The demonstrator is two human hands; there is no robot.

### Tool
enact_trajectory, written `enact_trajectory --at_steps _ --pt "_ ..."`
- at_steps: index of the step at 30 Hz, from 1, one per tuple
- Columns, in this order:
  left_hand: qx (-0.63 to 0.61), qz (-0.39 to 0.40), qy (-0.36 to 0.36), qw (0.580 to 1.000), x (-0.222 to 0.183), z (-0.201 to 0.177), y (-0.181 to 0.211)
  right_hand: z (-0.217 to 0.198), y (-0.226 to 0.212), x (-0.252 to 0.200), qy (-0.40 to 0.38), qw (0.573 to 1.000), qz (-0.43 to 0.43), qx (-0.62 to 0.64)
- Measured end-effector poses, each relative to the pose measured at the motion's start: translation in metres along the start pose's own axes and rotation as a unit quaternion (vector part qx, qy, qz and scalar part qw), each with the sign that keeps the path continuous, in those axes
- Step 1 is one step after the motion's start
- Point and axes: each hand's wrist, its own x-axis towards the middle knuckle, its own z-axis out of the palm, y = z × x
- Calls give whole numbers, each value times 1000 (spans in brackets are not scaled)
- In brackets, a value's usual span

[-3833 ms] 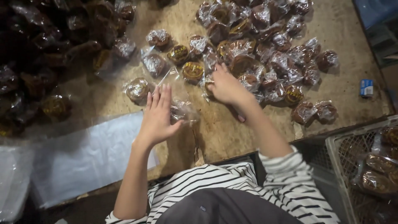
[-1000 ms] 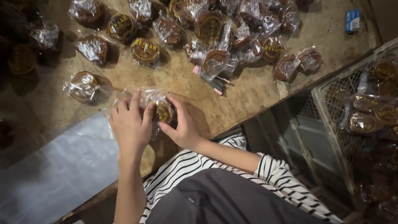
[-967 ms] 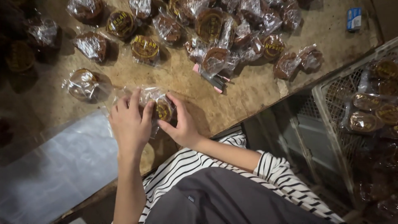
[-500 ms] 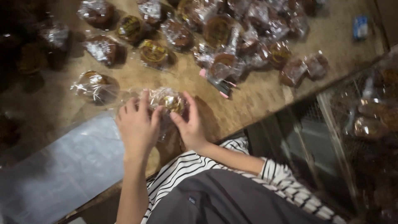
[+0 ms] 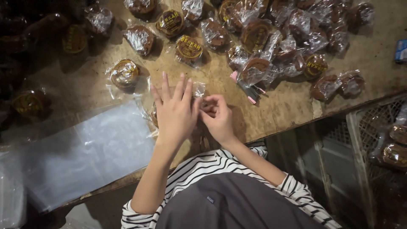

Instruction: The person places individual plastic-wrapped bakery items into a larger clear plastic bag, organizing them inside before closing the bag by hand and placing it to the side.

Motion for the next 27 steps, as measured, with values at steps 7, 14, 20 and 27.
enact_trajectory --at_steps 7,14,20,27 --pt "-4 117 45 992 13 15 4 -6 4 -4 -31 999 23 6" --pt "-111 119 -21 986 -4 8 18 2 -11 -18 -110 992 -17 -57" --pt "-6 -127 172 977 -12 -25 -85 5 3 7 -95 972 -103 -186" --pt "-245 -372 -190 875 5 -58 -88 11 -9 11 -150 904 -226 -329"
